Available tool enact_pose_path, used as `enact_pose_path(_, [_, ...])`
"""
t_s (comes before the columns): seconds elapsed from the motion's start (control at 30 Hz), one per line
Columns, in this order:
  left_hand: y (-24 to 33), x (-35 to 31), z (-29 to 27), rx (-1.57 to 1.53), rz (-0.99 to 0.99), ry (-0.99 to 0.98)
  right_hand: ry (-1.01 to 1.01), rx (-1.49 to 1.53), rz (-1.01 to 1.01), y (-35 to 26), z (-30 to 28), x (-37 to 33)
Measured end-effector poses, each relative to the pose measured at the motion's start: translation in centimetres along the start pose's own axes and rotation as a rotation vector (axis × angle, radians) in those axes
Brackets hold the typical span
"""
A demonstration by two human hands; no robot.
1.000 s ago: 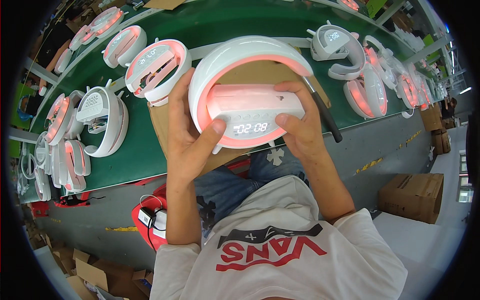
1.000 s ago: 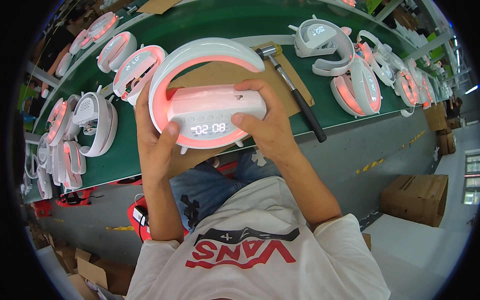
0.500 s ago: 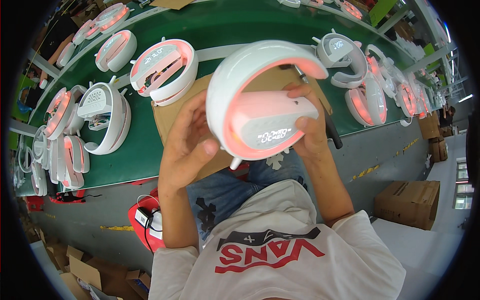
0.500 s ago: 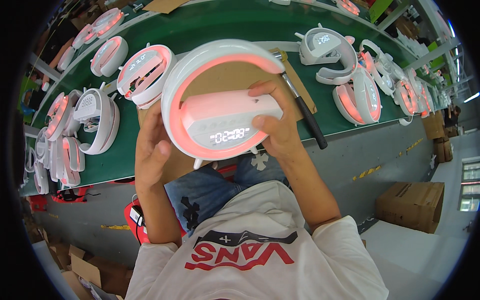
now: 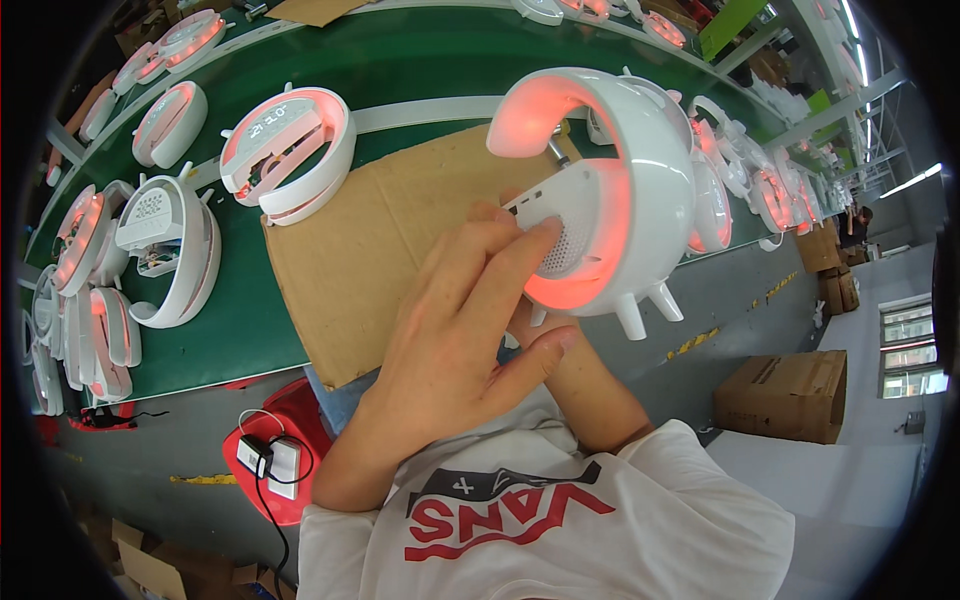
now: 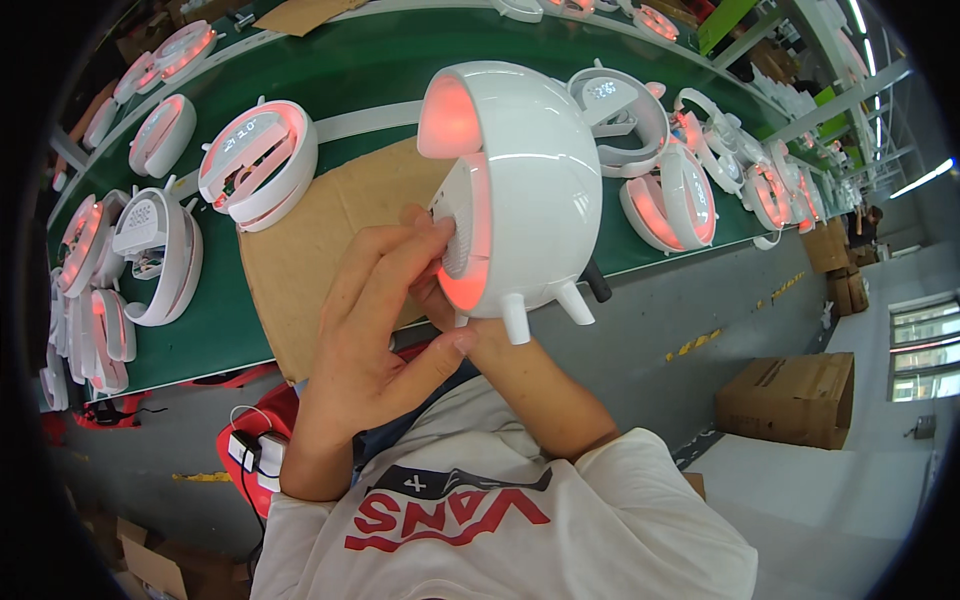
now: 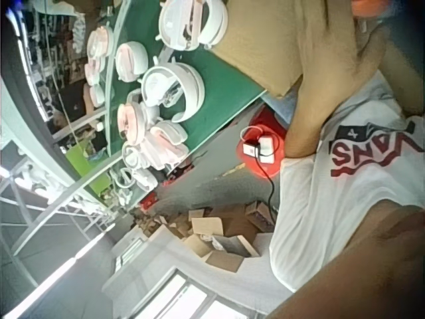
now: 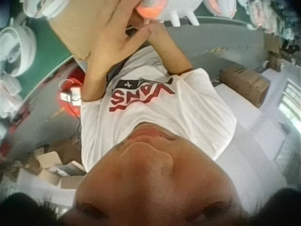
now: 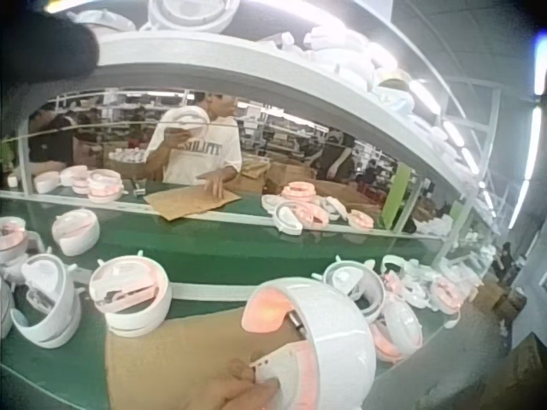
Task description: The person assembles electronic devices by fitting plastic casing components together by hand and tapping the pieces into place using a small mallet.
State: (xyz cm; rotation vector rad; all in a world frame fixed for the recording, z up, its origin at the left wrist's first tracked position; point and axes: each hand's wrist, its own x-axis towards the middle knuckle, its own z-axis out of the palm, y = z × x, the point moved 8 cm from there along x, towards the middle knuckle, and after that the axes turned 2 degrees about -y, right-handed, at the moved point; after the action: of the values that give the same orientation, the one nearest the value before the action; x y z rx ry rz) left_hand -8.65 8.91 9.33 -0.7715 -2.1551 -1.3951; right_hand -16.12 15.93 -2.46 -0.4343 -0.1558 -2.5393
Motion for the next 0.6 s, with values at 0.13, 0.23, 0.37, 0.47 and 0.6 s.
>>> enact_pose_path(0.13, [-0.4,-0.8,0.3,-0.059,-0.002,-0.006,0.03,-0.286,-0.003,0.7,5.6,0.0])
enact_pose_path(0.23, [-0.2,-0.9,-0.1,-0.038,0.004,0.018,0.195,-0.901,-0.17,-1.9,3.5,-1.1])
enact_pose_path(0.37, [-3.0,-2.1,-1.1,-0.169,-0.193,-0.02,0.278,-0.561,-0.262,-6.3,0.7,-1.6])
enact_pose_path(0.47, [-5.4,-3.5,-2.7,-0.295,-0.331,0.068,0.166,-0.984,-0.319,-8.2,5.7,-0.8])
enact_pose_path(0.6, [-7.7,-4.3,-5.3,-0.731,-0.443,0.243,0.036,-1.668,-0.461,-9.3,9.5,-0.7])
